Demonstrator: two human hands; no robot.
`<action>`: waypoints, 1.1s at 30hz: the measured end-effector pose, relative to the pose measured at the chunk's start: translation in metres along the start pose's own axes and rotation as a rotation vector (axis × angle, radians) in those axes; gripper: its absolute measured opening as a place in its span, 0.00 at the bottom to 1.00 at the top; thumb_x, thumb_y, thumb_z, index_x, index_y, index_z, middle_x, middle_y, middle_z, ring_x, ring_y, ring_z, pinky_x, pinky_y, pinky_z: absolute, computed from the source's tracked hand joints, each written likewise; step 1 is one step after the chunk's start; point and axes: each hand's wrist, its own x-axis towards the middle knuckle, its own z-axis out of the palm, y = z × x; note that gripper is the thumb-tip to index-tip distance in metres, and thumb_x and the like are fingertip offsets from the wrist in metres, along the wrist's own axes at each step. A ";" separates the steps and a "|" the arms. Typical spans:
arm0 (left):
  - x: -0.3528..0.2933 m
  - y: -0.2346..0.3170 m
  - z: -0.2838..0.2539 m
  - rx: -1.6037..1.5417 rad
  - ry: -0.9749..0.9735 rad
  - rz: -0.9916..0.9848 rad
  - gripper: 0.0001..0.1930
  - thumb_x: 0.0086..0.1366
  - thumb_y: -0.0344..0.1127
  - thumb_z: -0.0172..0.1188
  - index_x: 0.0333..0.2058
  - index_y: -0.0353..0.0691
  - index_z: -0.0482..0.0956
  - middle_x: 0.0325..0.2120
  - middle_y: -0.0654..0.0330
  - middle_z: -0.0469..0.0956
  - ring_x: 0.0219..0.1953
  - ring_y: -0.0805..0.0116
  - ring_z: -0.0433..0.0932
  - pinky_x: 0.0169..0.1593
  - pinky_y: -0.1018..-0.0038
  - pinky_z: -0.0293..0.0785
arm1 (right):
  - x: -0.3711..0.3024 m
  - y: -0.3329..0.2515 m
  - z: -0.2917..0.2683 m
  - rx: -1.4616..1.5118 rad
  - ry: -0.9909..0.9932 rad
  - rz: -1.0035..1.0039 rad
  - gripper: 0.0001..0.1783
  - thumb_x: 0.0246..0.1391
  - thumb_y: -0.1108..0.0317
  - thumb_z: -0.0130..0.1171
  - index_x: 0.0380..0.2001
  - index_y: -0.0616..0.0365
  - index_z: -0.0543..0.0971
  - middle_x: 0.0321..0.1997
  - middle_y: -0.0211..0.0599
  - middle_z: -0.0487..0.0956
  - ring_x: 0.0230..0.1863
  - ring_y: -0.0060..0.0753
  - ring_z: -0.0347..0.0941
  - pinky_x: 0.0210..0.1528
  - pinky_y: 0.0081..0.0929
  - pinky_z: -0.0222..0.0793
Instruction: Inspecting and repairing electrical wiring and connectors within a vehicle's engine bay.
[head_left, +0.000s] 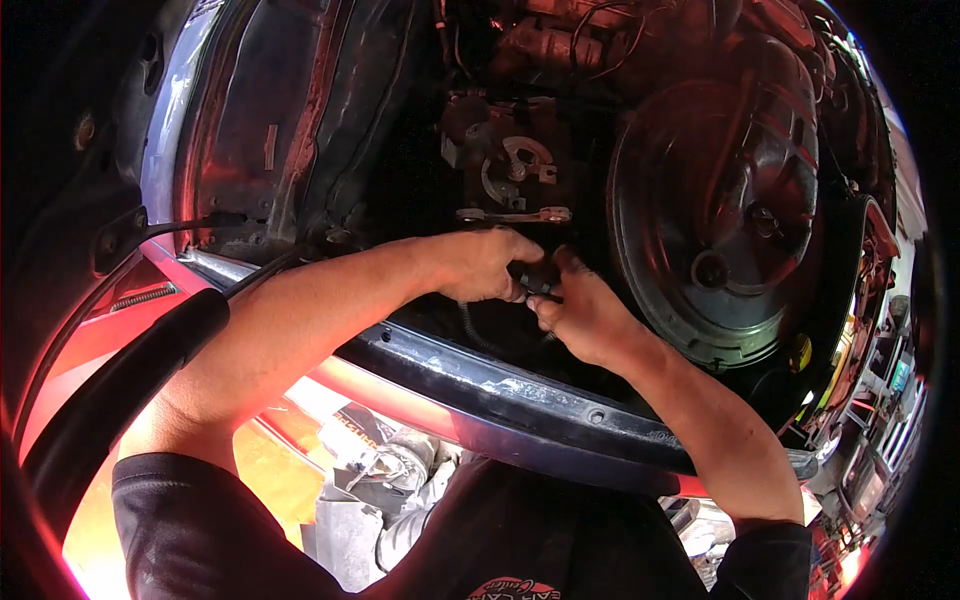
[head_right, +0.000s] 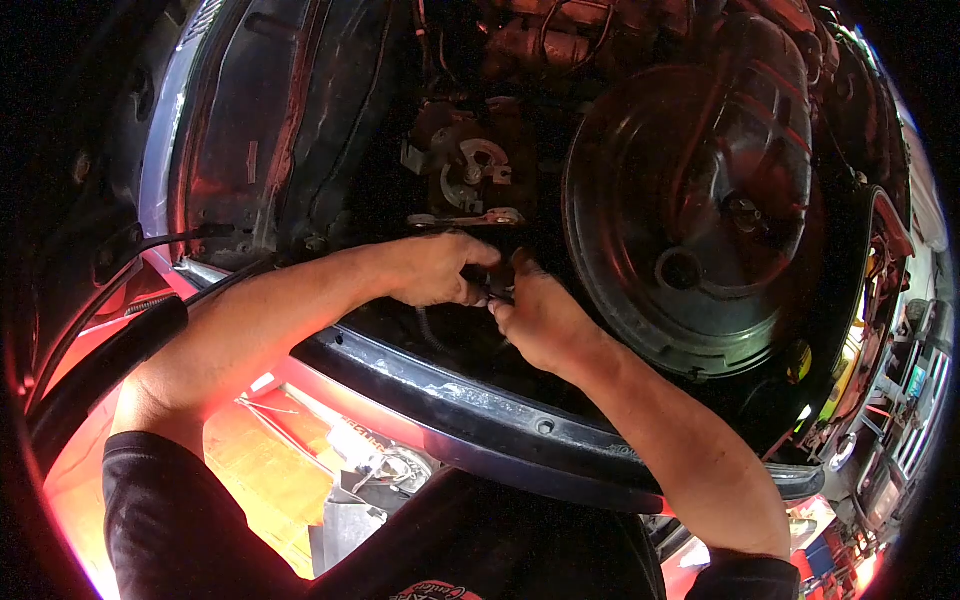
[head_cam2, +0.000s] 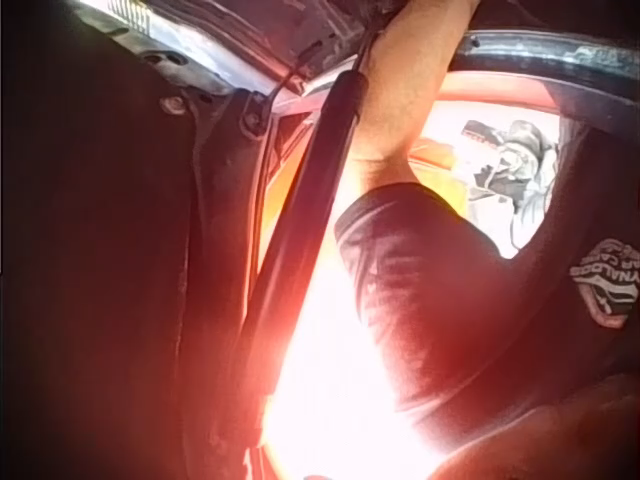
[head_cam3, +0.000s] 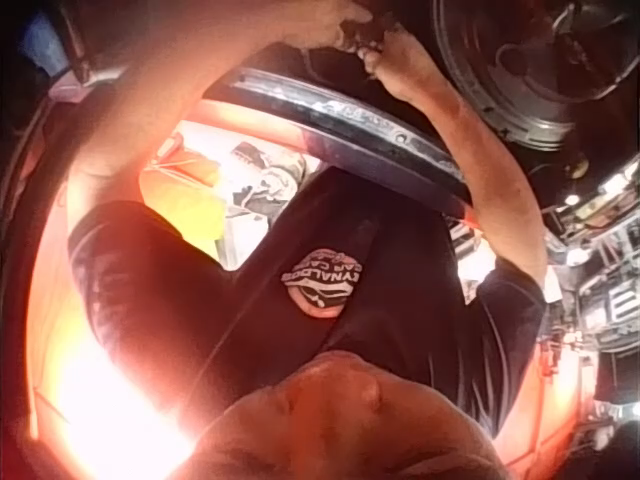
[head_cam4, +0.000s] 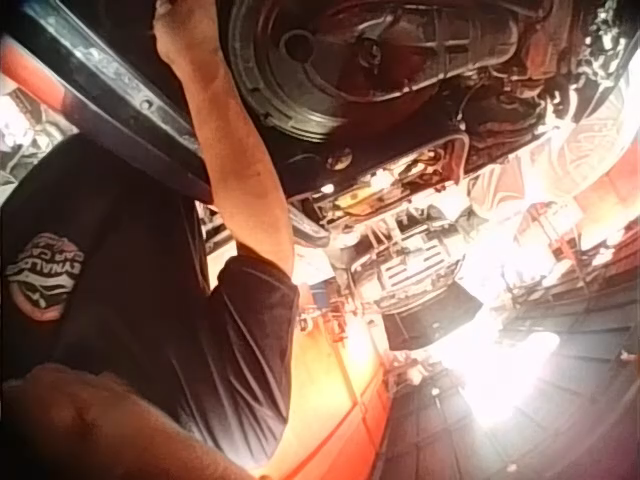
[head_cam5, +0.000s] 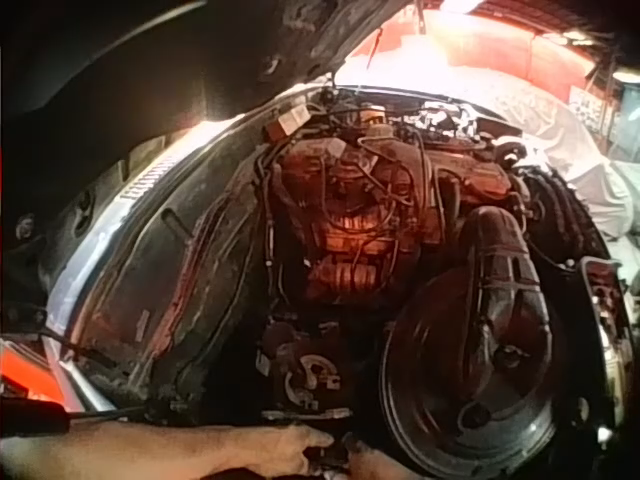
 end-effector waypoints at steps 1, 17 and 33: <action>0.001 -0.004 0.001 0.024 0.006 0.062 0.15 0.66 0.33 0.65 0.48 0.33 0.82 0.45 0.43 0.84 0.49 0.46 0.82 0.54 0.58 0.75 | 0.000 -0.001 0.000 0.001 0.000 -0.002 0.14 0.62 0.75 0.55 0.48 0.66 0.65 0.31 0.40 0.76 0.32 0.28 0.73 0.34 0.32 0.70; 0.011 -0.007 -0.003 0.016 -0.076 -0.133 0.14 0.66 0.36 0.64 0.46 0.35 0.84 0.46 0.47 0.85 0.51 0.49 0.82 0.56 0.62 0.76 | -0.003 -0.018 -0.005 -0.256 0.000 -0.063 0.12 0.64 0.75 0.53 0.48 0.69 0.69 0.33 0.65 0.82 0.40 0.65 0.83 0.39 0.49 0.79; 0.002 -0.005 0.000 0.287 0.018 -0.108 0.12 0.66 0.30 0.56 0.44 0.36 0.83 0.45 0.42 0.83 0.52 0.41 0.80 0.54 0.56 0.74 | 0.002 -0.013 -0.002 -0.481 -0.062 -0.103 0.09 0.64 0.74 0.51 0.41 0.70 0.76 0.33 0.59 0.83 0.37 0.55 0.84 0.39 0.46 0.78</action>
